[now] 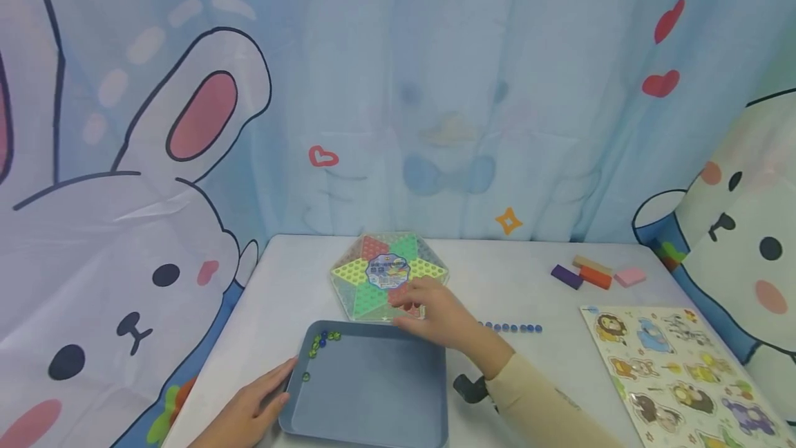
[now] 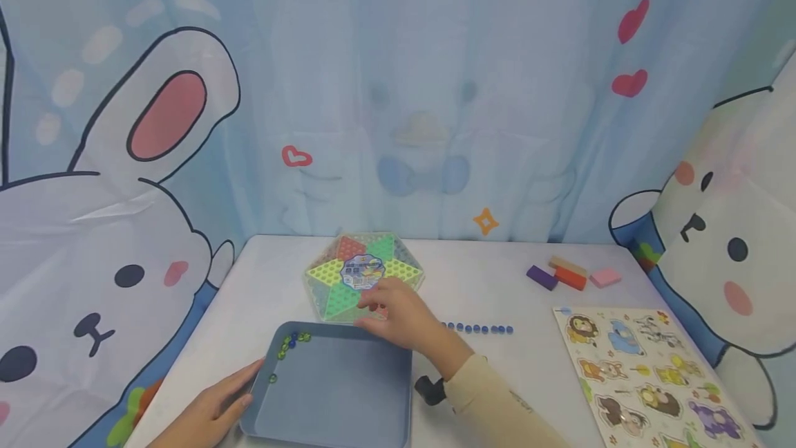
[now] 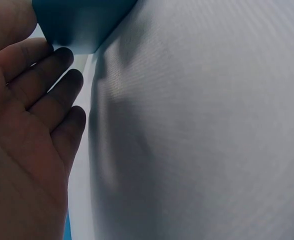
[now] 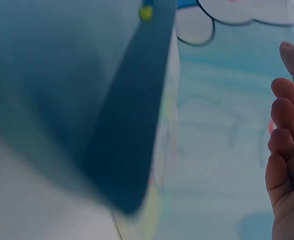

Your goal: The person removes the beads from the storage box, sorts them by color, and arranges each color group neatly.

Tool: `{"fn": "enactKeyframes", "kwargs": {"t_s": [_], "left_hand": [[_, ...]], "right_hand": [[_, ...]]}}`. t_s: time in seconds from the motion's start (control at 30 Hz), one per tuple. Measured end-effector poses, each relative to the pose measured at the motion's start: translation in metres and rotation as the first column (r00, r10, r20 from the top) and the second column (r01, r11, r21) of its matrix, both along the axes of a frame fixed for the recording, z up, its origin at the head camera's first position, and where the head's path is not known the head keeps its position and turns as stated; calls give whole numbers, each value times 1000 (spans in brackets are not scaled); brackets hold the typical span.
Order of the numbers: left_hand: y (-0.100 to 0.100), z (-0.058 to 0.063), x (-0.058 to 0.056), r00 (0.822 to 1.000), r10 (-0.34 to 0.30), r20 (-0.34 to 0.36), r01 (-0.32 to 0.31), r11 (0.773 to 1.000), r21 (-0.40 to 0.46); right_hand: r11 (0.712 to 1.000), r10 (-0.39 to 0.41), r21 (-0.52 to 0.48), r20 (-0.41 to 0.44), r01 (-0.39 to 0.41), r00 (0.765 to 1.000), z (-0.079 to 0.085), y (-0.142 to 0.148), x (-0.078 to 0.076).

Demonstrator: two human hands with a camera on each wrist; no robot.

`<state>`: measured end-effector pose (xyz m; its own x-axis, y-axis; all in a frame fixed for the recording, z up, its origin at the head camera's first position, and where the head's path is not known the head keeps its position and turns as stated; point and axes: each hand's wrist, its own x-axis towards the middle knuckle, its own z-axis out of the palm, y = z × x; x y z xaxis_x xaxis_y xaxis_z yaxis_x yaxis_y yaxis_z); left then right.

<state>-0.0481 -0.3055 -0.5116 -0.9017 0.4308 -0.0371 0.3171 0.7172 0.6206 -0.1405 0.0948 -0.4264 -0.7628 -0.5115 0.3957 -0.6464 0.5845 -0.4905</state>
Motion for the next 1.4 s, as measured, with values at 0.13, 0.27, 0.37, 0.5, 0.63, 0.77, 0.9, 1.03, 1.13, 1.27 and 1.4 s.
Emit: {"fn": "enactKeyframes", "kwargs": {"t_s": [0.13, 0.27, 0.37, 0.5, 0.63, 0.77, 0.9, 1.03, 1.13, 1.27, 1.4], "left_hand": [[1, 0, 0, 1000, 1, 4, -1, 1000, 0], [2, 0, 0, 1000, 3, 4, -3, 1000, -7], [2, 0, 0, 1000, 3, 7, -3, 1000, -8], [2, 0, 0, 1000, 1, 3, -1, 1000, -3], [1, -2, 0, 999, -2, -35, 2, 1000, 5], [1, -1, 1, 1000, -6, -30, 6, 1000, 6], [2, 3, 0, 999, 11, 50, -10, 1000, -6], [1, 4, -1, 996, 20, 82, -19, 1000, -13], [1, 1, 0, 999, 10, 34, -9, 1000, -9], [1, 0, 1, 1000, 12, 8, -12, 1000, -7], [1, -1, 0, 1000, 15, -4, -15, 1000, -7]], "right_hand": [[998, 61, 24, 22, -61, 998, -10, -36, -2], [992, 108, 59, 46, -110, 993, -22, -66, -2], [987, 132, 86, 52, -136, 990, -30, -86, 0], [976, 157, 144, 40, -161, 987, -38, -111, 5], [959, 185, 215, 20, -185, 983, -46, -134, 10], [943, 190, 277, 12, -185, 982, -51, -150, 13], [932, 165, 317, 58, -175, 985, -53, -159, 14], [922, 151, 343, 113, -181, 982, -54, -165, 15], [917, 146, 352, 141, -188, 979, -56, -167, 16], [912, 142, 358, 179, -199, 974, -58, -170, 17], [906, 139, 366, 213, -211, 967, -62, -172, 16]]}}
